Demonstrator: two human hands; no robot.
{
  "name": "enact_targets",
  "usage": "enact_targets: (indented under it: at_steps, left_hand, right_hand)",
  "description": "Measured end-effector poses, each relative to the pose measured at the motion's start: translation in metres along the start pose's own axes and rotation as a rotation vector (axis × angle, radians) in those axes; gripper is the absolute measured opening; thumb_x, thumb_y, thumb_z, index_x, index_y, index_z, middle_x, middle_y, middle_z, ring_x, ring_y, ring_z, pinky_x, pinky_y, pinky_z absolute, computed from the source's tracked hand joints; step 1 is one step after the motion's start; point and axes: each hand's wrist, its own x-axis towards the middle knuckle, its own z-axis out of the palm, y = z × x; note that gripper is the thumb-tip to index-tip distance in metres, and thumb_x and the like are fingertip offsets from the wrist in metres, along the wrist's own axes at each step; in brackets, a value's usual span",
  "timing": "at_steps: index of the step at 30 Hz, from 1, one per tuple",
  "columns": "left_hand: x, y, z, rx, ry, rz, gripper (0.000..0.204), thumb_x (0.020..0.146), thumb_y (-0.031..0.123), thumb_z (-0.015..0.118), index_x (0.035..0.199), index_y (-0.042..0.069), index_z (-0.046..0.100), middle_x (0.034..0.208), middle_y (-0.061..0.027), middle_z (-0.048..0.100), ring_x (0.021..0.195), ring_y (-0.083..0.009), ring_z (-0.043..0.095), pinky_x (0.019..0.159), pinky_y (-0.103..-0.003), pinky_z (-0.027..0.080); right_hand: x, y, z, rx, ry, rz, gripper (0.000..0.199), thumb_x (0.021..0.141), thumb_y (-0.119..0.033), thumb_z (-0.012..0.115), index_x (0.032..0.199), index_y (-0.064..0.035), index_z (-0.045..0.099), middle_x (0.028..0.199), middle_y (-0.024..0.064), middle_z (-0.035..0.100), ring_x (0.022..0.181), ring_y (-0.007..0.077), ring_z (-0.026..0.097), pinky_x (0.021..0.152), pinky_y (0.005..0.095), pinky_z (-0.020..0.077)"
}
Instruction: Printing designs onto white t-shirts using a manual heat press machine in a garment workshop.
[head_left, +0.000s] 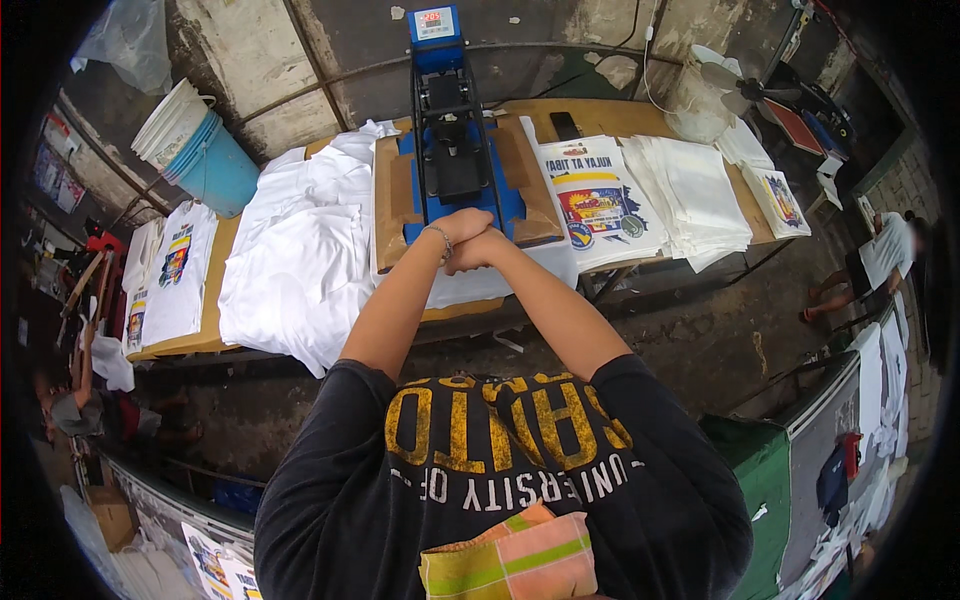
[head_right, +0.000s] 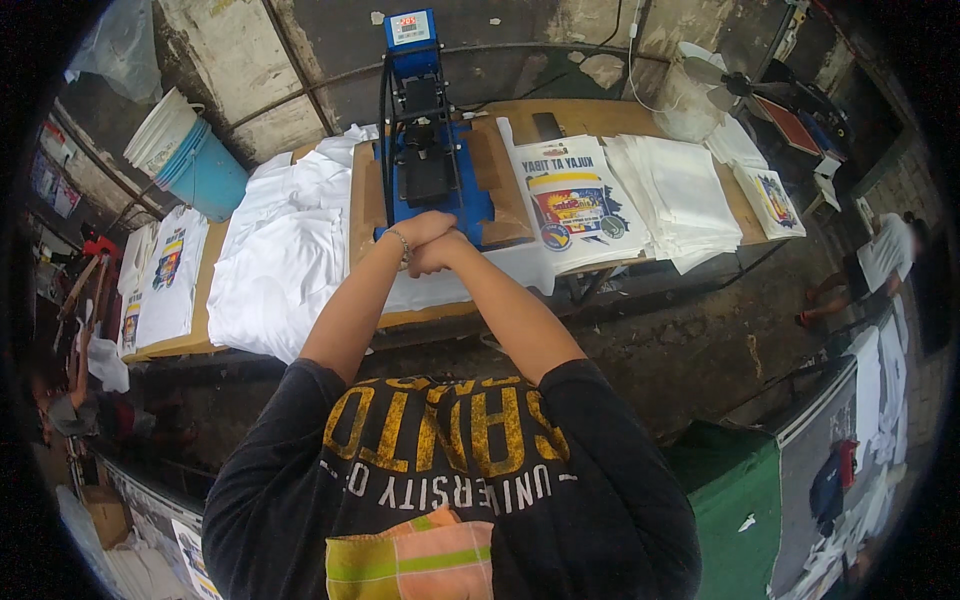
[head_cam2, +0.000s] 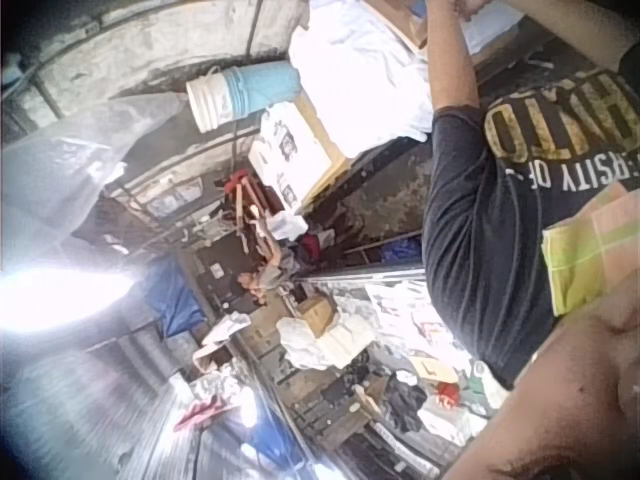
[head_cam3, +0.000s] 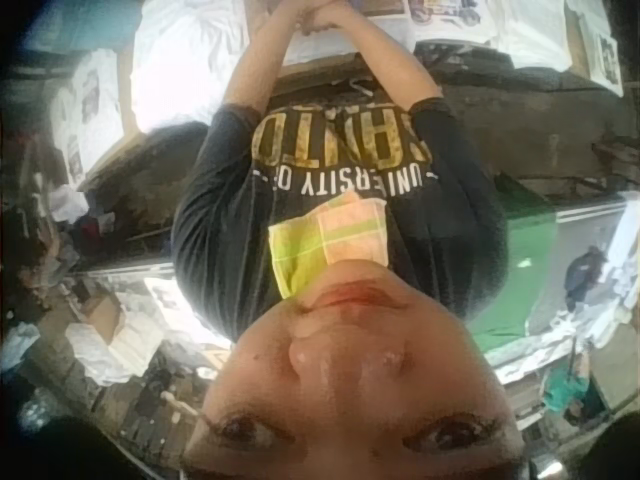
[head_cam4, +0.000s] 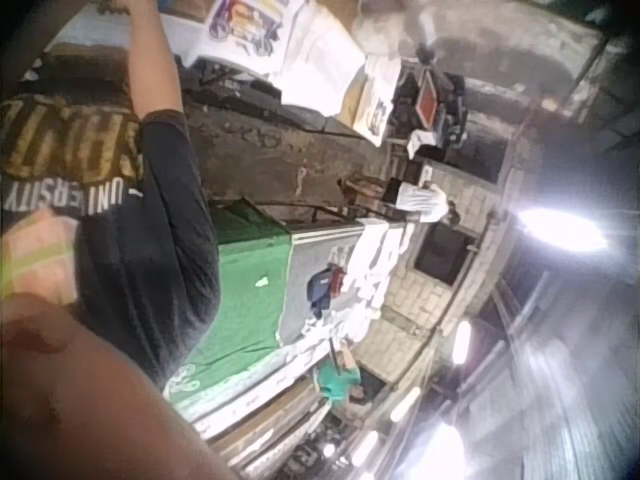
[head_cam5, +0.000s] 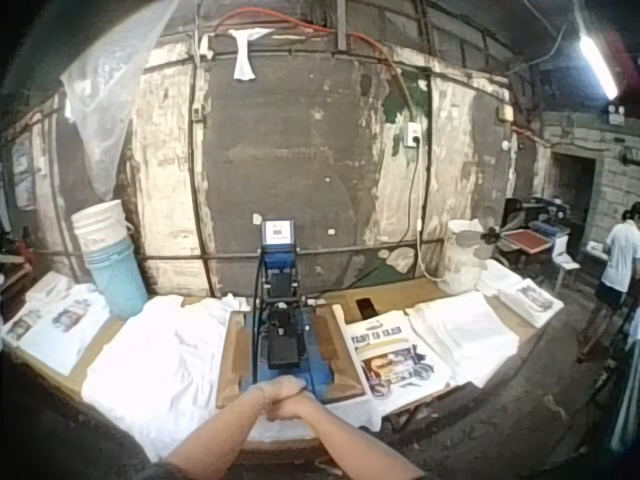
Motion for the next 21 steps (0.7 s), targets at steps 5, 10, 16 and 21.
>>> enact_targets:
  at_steps: [5, 10, 16, 21]
  left_hand:
    - [-0.006, 0.006, -0.001, 0.044, 0.002, 0.006, 0.043, 0.090, 0.028, 0.038, 0.100, -0.007, 0.061, 0.106, -0.0228, 0.062, 0.093, -0.0282, 0.059, 0.085, -0.040, 0.043]
    - [-0.010, 0.009, -0.001, -0.026, -0.010, -0.015, 0.045, 0.089, 0.029, 0.037, 0.101, -0.008, 0.061, 0.107, -0.0244, 0.062, 0.091, -0.0307, 0.060, 0.084, -0.041, 0.043]
    - [-0.019, 0.017, -0.001, 0.056, 0.016, -0.006, 0.048, 0.089, 0.031, 0.037, 0.101, -0.008, 0.061, 0.108, -0.0259, 0.061, 0.092, -0.0322, 0.061, 0.085, -0.040, 0.043]
    - [-0.023, 0.019, 0.001, 0.179, 0.079, 0.068, 0.048, 0.089, 0.032, 0.036, 0.102, -0.007, 0.062, 0.111, -0.0267, 0.060, 0.096, -0.0369, 0.059, 0.087, -0.040, 0.042]
  right_hand:
    - [0.000, 0.000, 0.000, 0.020, -0.009, -0.002, 0.024, 0.068, -0.034, 0.066, 0.061, -0.0127, 0.057, 0.051, -0.0008, 0.050, 0.044, 0.0119, 0.046, 0.042, 0.0279, 0.0385]
    - [0.002, -0.001, -0.001, -0.031, -0.070, 0.070, 0.020, 0.071, -0.032, 0.067, 0.076, -0.0127, 0.066, 0.073, 0.0006, 0.065, 0.067, 0.0122, 0.059, 0.063, 0.0299, 0.0472]
    - [0.003, 0.003, 0.003, 0.039, -0.007, 0.014, 0.026, 0.068, -0.035, 0.067, 0.060, -0.0127, 0.058, 0.051, -0.0015, 0.051, 0.043, 0.0114, 0.046, 0.041, 0.0272, 0.0380]
    - [0.011, 0.014, 0.020, -0.134, 0.270, -0.121, 0.022, 0.075, -0.033, 0.064, 0.078, -0.0118, 0.060, 0.076, 0.0062, 0.061, 0.069, 0.0192, 0.057, 0.060, 0.0349, 0.0448]
